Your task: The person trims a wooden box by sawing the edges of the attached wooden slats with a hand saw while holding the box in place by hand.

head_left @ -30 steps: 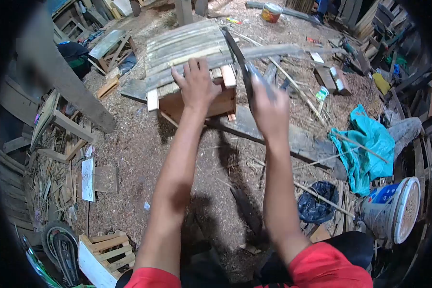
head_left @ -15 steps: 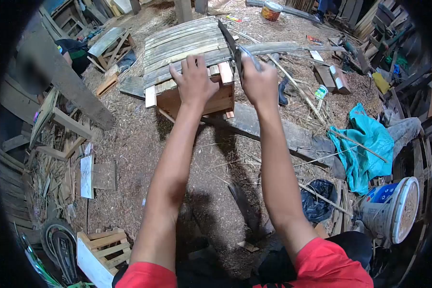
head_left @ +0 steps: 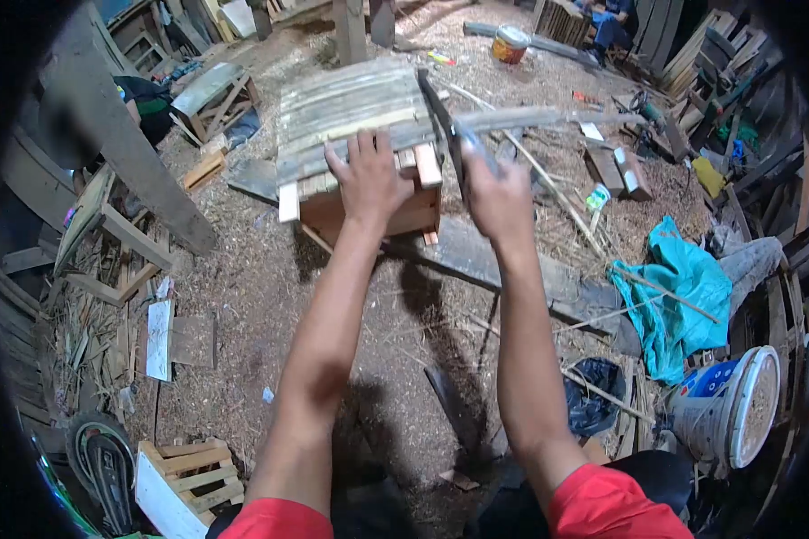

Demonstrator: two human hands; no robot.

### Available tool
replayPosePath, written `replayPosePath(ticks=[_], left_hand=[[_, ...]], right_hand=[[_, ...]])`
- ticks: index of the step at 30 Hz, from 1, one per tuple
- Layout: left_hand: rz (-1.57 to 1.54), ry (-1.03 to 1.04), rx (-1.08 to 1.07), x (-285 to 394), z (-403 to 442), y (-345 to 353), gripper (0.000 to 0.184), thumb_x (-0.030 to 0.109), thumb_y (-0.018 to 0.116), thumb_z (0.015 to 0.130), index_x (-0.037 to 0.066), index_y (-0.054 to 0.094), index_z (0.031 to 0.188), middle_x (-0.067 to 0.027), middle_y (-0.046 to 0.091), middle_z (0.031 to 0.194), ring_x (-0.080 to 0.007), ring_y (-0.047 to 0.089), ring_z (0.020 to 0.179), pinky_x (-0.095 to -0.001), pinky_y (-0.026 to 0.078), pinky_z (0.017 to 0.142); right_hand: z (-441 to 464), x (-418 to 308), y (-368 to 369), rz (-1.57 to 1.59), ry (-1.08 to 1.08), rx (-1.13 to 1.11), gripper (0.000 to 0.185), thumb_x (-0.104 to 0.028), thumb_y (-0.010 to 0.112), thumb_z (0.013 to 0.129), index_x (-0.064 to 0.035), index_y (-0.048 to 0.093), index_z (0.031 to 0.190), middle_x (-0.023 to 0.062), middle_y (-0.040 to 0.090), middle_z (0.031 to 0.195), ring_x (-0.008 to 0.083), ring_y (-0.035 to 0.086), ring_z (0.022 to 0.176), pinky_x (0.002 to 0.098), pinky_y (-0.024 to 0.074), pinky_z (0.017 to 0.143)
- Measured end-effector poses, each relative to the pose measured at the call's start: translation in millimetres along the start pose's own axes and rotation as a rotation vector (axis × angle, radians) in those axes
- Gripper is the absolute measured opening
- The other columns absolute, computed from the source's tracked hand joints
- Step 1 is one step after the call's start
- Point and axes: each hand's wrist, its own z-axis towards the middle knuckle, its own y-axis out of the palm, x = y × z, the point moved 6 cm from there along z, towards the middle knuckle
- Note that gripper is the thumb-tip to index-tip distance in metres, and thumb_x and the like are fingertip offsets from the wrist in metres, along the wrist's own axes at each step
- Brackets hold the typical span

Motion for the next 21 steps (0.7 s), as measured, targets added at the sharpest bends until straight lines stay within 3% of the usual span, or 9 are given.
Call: replayPosePath(ticks=[4, 5, 8, 10, 13, 16, 19, 21], left_hand=[[-0.027, 0.007, 0.049, -0.4, -6.6, -9.1, 0.08, 0.03, 0.081, 0.06, 0.008, 0.051, 0.131, -0.01, 0.051, 0.12, -0.0275, 0.05, 0.118, -0.0647, 0.018, 0.115], [0.007, 0.006, 0.015, 0.2, -9.7, -11.7, 0.075, 0.033, 0.08, 0.065, 0.009, 0.051, 0.129, -0.0107, 0.051, 0.118, -0.0293, 0.049, 0.117, -0.0626, 0.025, 0.112], [-0.029, -0.009, -0.03, -0.4, -5.9, -7.0, 0.081, 0.033, 0.084, 0.06, 0.008, 0.05, 0.13, -0.0104, 0.051, 0.119, -0.0282, 0.05, 0.117, -0.064, 0.022, 0.114], [-0.011, 0.017, -0.052, 2.0, -2.2, -9.2, 0.084, 0.039, 0.085, 0.061, 0.008, 0.049, 0.13, -0.0092, 0.051, 0.118, -0.028, 0.051, 0.116, -0.0646, 0.026, 0.111], [-0.003, -0.009, -0.078, 3.4, 1.3, -4.9, 0.083, 0.037, 0.084, 0.062, 0.007, 0.049, 0.13, -0.0099, 0.051, 0.121, -0.028, 0.049, 0.119, -0.065, 0.025, 0.112], [-0.017, 0.002, -0.066, -3.3, -5.2, -7.4, 0.085, 0.037, 0.083, 0.063, 0.006, 0.047, 0.133, -0.0111, 0.05, 0.125, -0.0281, 0.048, 0.121, -0.065, 0.023, 0.113], [0.008, -0.011, -0.127, -1.3, -10.0, -9.5, 0.089, 0.036, 0.082, 0.065, 0.005, 0.043, 0.139, -0.0128, 0.049, 0.127, -0.0282, 0.047, 0.123, -0.0652, 0.02, 0.114], [0.005, 0.037, -0.117, 0.8, -7.7, -8.4, 0.087, 0.037, 0.082, 0.065, 0.005, 0.044, 0.137, -0.0124, 0.049, 0.127, -0.0296, 0.047, 0.123, -0.0639, 0.021, 0.114]], right_hand=[[-79.4, -20.1, -24.6, 0.146, -0.004, 0.057, 0.046, -0.036, 0.058, 0.098, 0.0038, 0.068, 0.078, 0.0006, 0.049, 0.056, 0.0081, 0.046, 0.057, 0.0292, 0.038, 0.053], [-80.1, -15.8, -25.0, 0.168, -0.004, 0.066, 0.046, -0.036, 0.058, 0.098, 0.0033, 0.068, 0.077, -0.0001, 0.049, 0.056, 0.0075, 0.046, 0.057, 0.0285, 0.0377, 0.053], [-40.1, -7.7, -6.9, 0.129, 0.024, 0.046, 0.047, -0.035, 0.058, 0.096, 0.0031, 0.063, 0.07, 0.0056, 0.056, 0.055, 0.012, 0.051, 0.054, 0.0328, 0.0399, 0.052], [5.3, -11.6, 11.0, -0.015, 0.015, 0.022, 0.047, -0.035, 0.06, 0.093, 0.0065, 0.063, 0.072, 0.0166, 0.063, 0.061, 0.0189, 0.055, 0.055, 0.0381, 0.0426, 0.055], [-3.5, -14.2, -3.3, 0.052, -0.003, -0.042, 0.045, -0.036, 0.059, 0.095, 0.0056, 0.068, 0.079, 0.0073, 0.057, 0.059, 0.013, 0.05, 0.056, 0.0342, 0.0393, 0.053], [-77.7, -13.7, -34.6, 0.221, 0.08, -0.016, 0.043, -0.034, 0.059, 0.098, 0.0029, 0.069, 0.079, -0.0015, 0.048, 0.059, 0.0063, 0.045, 0.057, 0.0288, 0.0337, 0.051], [-76.8, -13.3, -29.2, 0.185, -0.151, 0.095, 0.036, -0.029, 0.056, 0.1, 0.0013, 0.073, 0.091, -0.0043, 0.046, 0.057, 0.0041, 0.04, 0.05, 0.025, 0.0282, 0.047], [-27.0, 18.3, -12.8, 0.2, 0.032, 0.07, 0.049, -0.038, 0.059, 0.095, 0.0036, 0.062, 0.07, 0.0029, 0.052, 0.055, 0.0115, 0.048, 0.057, 0.0326, 0.0382, 0.054]])
